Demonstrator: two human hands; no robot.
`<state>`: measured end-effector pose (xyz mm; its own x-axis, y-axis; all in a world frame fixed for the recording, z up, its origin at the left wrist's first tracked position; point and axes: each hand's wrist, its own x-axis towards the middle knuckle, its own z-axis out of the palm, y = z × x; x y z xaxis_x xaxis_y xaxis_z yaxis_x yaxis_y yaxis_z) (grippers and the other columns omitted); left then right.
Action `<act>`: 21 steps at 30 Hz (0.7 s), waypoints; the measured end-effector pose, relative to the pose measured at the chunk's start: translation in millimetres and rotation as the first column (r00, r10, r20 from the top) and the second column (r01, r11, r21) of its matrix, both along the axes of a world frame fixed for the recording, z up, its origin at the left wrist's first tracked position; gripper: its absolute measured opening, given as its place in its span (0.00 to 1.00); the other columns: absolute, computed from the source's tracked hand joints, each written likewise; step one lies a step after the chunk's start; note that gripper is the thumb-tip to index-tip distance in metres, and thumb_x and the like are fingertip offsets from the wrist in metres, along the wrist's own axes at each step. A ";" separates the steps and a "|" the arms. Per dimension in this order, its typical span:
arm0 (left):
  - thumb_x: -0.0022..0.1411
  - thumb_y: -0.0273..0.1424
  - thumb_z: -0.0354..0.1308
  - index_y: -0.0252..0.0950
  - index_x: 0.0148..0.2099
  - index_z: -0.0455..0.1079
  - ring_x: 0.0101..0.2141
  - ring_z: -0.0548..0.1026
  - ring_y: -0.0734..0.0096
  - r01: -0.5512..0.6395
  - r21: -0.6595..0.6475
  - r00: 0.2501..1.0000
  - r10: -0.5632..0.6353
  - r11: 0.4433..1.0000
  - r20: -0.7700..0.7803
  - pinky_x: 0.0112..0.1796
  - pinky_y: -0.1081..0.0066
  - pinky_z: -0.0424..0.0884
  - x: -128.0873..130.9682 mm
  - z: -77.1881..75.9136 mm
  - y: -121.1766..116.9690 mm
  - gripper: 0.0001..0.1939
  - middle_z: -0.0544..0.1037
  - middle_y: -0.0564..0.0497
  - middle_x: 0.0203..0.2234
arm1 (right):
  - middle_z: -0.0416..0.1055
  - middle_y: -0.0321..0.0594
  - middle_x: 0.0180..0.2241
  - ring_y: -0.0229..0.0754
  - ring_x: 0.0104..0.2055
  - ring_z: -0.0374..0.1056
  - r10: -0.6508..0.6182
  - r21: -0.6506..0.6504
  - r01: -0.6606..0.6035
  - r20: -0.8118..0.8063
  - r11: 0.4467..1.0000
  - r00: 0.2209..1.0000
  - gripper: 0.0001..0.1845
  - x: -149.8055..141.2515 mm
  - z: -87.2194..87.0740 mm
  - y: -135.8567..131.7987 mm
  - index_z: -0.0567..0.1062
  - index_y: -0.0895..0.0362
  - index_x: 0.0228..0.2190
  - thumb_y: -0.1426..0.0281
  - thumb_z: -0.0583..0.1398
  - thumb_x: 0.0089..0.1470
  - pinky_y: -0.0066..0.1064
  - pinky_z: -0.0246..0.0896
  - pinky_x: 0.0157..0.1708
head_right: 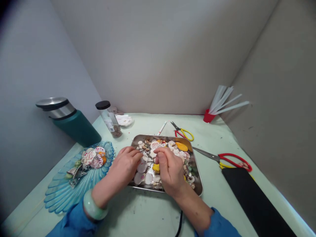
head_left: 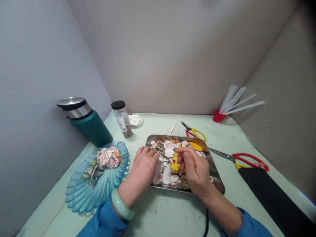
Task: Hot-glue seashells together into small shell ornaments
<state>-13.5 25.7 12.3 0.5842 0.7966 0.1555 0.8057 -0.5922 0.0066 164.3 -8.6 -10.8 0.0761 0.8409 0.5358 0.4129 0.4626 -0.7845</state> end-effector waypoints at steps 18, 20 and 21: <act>0.60 0.22 0.52 0.36 0.32 0.71 0.37 0.69 0.57 0.026 0.001 0.999 -0.026 1.000 -0.031 0.44 0.58 0.62 7.1 -9.2 8.3 0.08 0.75 0.45 0.29 | 0.67 0.35 0.23 0.37 0.24 0.67 -0.008 -0.004 0.008 -0.008 1.000 1.000 0.14 -0.2 0.5 0.8 0.71 0.56 0.36 0.66 0.47 0.65 0.29 0.61 0.27; 0.60 0.24 0.53 0.37 0.33 0.72 0.38 0.69 0.57 0.047 -0.009 0.999 -0.047 0.999 -0.015 0.45 0.58 0.61 10.5 -9.6 8.6 0.07 0.75 0.45 0.29 | 0.68 0.35 0.23 0.38 0.25 0.67 -0.011 -0.010 0.011 -0.003 1.000 1.000 0.14 -0.1 0.4 0.8 0.71 0.56 0.36 0.66 0.47 0.65 0.29 0.61 0.26; 0.60 0.25 0.53 0.37 0.34 0.72 0.38 0.69 0.57 0.059 -0.016 0.998 -0.059 0.998 -0.007 0.45 0.58 0.61 12.8 -10.3 9.0 0.07 0.75 0.45 0.30 | 0.68 0.35 0.23 0.38 0.25 0.67 -0.012 -0.012 0.012 0.001 1.000 1.000 0.15 0.0 0.4 0.8 0.71 0.56 0.36 0.66 0.47 0.65 0.29 0.61 0.26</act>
